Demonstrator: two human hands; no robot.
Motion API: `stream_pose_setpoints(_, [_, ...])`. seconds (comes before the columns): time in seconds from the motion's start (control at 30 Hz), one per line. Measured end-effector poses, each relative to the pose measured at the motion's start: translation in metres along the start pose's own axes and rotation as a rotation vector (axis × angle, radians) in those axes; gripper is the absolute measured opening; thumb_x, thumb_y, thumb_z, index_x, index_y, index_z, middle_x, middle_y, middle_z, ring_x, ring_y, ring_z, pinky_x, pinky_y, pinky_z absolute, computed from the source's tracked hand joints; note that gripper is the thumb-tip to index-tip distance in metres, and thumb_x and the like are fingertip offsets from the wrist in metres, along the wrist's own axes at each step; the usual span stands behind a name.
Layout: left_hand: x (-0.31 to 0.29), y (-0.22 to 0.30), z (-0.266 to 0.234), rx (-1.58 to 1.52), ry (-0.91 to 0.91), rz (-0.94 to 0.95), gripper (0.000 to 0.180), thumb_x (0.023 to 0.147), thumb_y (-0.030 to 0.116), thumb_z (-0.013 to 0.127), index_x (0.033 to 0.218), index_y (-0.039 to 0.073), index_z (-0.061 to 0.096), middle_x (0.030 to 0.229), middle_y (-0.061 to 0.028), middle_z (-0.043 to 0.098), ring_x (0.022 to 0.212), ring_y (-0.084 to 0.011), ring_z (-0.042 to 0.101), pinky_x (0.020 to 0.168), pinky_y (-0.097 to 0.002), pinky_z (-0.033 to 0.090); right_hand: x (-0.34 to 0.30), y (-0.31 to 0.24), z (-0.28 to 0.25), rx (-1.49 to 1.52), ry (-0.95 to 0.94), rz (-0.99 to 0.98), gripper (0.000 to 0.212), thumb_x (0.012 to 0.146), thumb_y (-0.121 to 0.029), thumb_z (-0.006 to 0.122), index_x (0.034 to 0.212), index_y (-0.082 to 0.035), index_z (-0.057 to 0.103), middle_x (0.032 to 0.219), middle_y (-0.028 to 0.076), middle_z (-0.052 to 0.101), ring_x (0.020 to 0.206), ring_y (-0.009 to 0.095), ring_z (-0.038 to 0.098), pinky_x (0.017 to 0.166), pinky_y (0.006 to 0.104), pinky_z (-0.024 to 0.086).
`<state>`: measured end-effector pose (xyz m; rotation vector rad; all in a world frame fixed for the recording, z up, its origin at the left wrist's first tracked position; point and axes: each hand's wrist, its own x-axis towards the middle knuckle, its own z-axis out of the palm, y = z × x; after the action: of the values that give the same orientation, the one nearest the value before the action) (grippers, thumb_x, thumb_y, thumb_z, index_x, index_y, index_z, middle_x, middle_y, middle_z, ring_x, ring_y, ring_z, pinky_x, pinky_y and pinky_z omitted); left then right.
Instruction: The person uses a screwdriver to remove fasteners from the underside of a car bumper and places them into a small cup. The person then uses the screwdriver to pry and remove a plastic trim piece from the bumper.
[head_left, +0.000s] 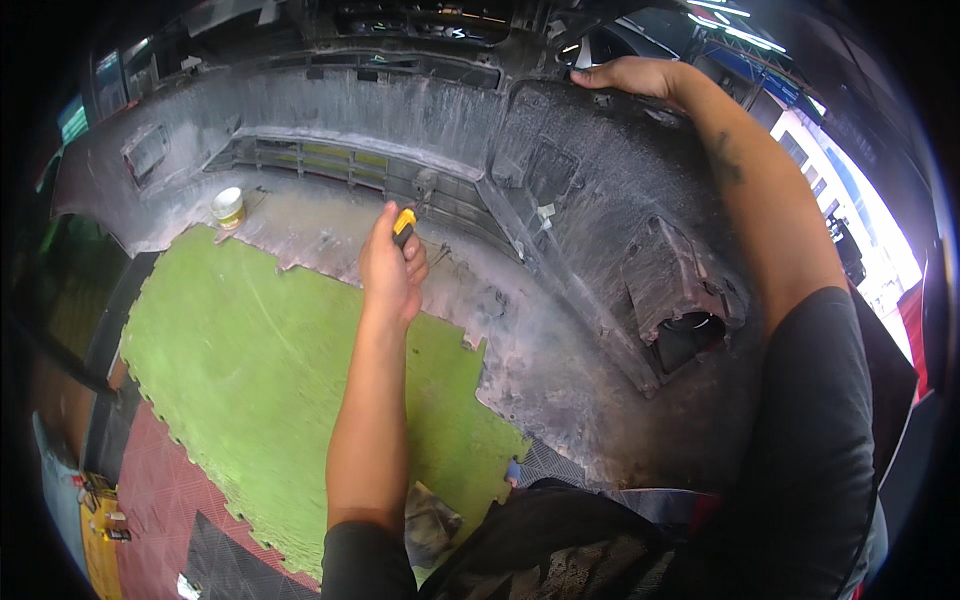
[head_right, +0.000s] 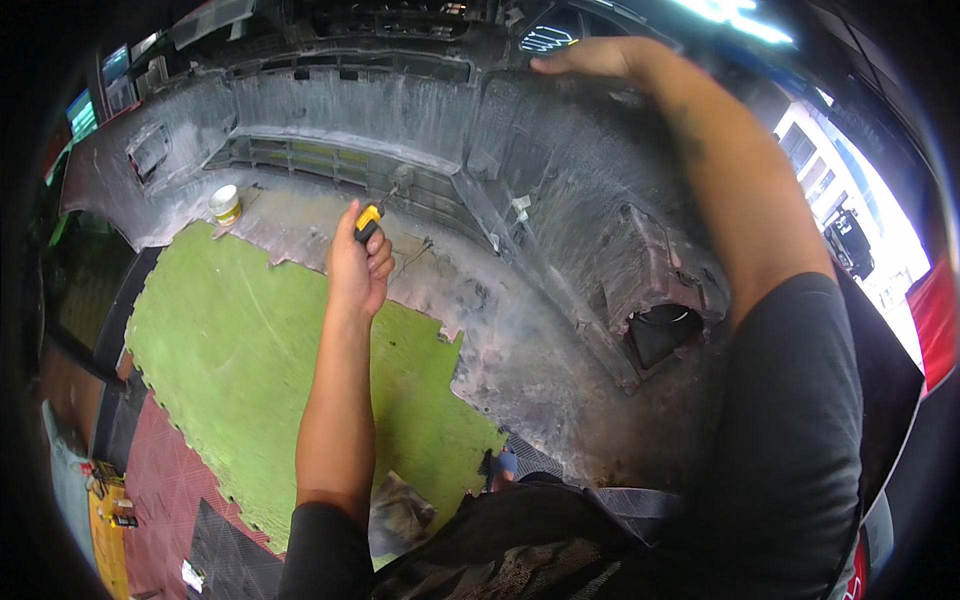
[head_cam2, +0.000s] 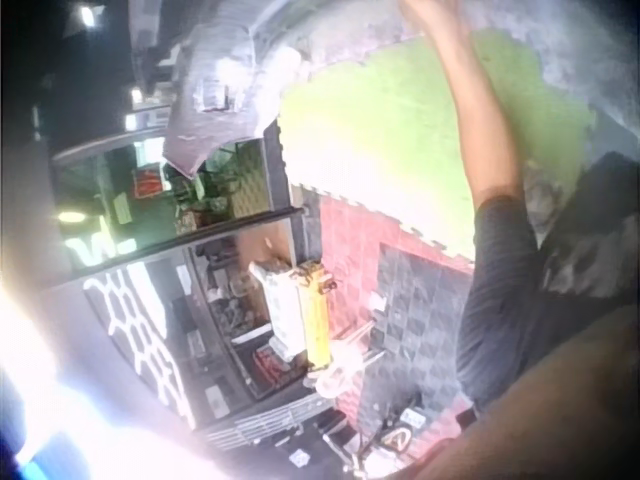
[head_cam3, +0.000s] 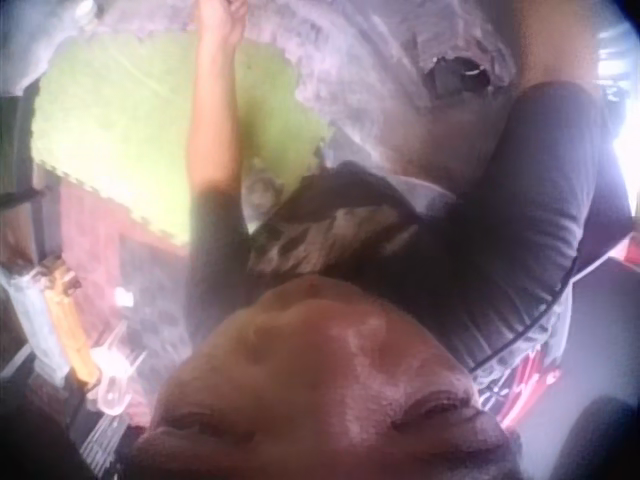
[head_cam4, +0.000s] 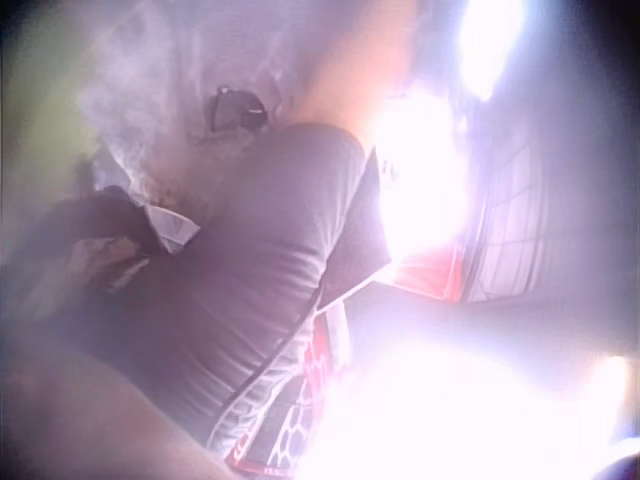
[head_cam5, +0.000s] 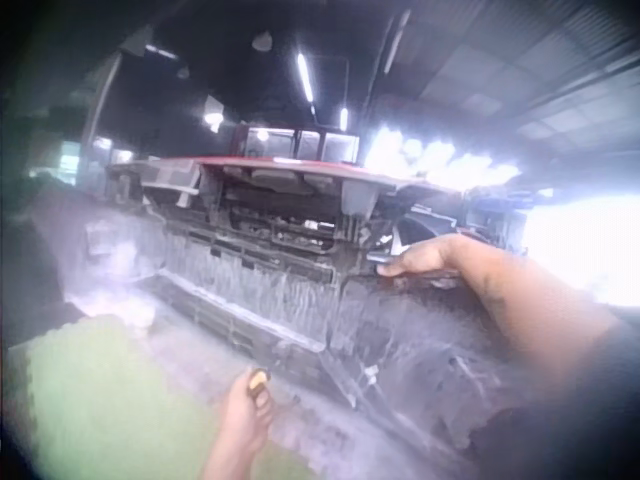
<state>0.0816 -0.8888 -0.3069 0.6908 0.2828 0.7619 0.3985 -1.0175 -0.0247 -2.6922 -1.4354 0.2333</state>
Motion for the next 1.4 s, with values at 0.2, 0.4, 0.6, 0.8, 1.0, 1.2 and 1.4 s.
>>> stream_pose_setpoints(0.2, [0.032,-0.06,0.012,-0.038,0.056,-0.006,0.021,0.103,0.032,0.062,0.109,0.011,0.063,0.062,0.0046,0.043,0.047,-0.0052,0.031,0.043,-0.026,0.022,-0.01,-0.004,-0.006,-0.115,0.025,0.044,0.093,0.1,-0.075,0.056,0.164,-0.009,0.045,0.173,0.017,0.037,0.162,0.032,0.029,0.132,0.0447,0.023])
stream_pose_setpoints(0.4, [0.056,-0.135,0.005,0.663,-0.058,0.38,0.063,0.089,0.026,0.07,0.146,0.001,0.06,0.098,-0.0161,0.073,0.084,-0.0239,0.068,0.078,-0.0355,0.055,-0.009,0.011,-0.018,-0.183,0.031,0.06,0.101,0.097,-0.08,0.054,0.165,-0.005,0.042,0.169,0.02,0.042,0.157,0.032,0.038,0.13,0.0446,0.027])
stream_pose_setpoints(0.6, [0.054,-0.118,0.024,0.811,-0.136,0.259,0.078,0.085,0.03,0.075,0.15,-0.007,0.052,0.108,-0.0221,0.072,0.099,-0.0287,0.07,0.089,-0.0396,0.055,0.012,0.028,-0.028,-0.166,0.104,-0.017,0.104,0.099,-0.081,0.05,0.166,-0.003,0.037,0.171,0.02,0.037,0.159,0.032,0.034,0.132,0.044,0.025])
stream_pose_setpoints(0.8, [0.08,-0.163,0.027,0.532,0.022,0.479,0.039,0.089,0.027,0.077,0.113,-0.002,0.064,0.093,-0.0135,0.071,0.088,-0.0242,0.067,0.082,-0.0393,0.054,0.013,0.037,-0.035,-0.442,0.058,-0.018,0.091,0.106,-0.074,0.043,0.168,-0.008,0.035,0.175,0.017,0.03,0.163,0.03,0.027,0.134,0.045,0.019])
stream_pose_setpoints(1.0, [0.078,-0.136,0.045,-0.048,0.084,0.063,0.024,0.099,0.034,0.067,0.101,0.012,0.057,0.07,0.0033,0.048,0.056,-0.0055,0.041,0.049,-0.0263,0.03,-0.026,-0.024,0.003,-0.207,0.072,0.06,0.087,0.107,-0.064,0.052,0.16,0.003,0.045,0.166,0.024,0.046,0.157,0.032,0.039,0.13,0.0391,0.026])
stream_pose_setpoints(1.2, [0.077,-0.056,0.092,-0.167,0.003,-0.001,0.025,0.1,0.037,0.063,0.108,0.016,0.052,0.065,0.0065,0.041,0.049,-0.0042,0.032,0.045,-0.0261,0.022,-0.01,-0.004,-0.006,-0.093,0.005,-0.061,0.076,0.11,-0.055,0.053,0.154,0.007,0.051,0.152,0.022,0.061,0.145,0.029,0.053,0.123,0.0374,0.032])
stream_pose_setpoints(1.4, [0.084,-0.015,0.12,-0.162,0.024,0.01,0.028,0.101,0.038,0.062,0.116,0.016,0.051,0.067,0.0051,0.044,0.048,-0.0052,0.031,0.044,-0.0265,0.021,-0.019,-0.021,0.004,-0.013,0.042,-0.088,0.077,0.109,-0.053,0.056,0.153,0.01,0.05,0.153,0.023,0.059,0.146,0.031,0.052,0.124,0.0375,0.032])
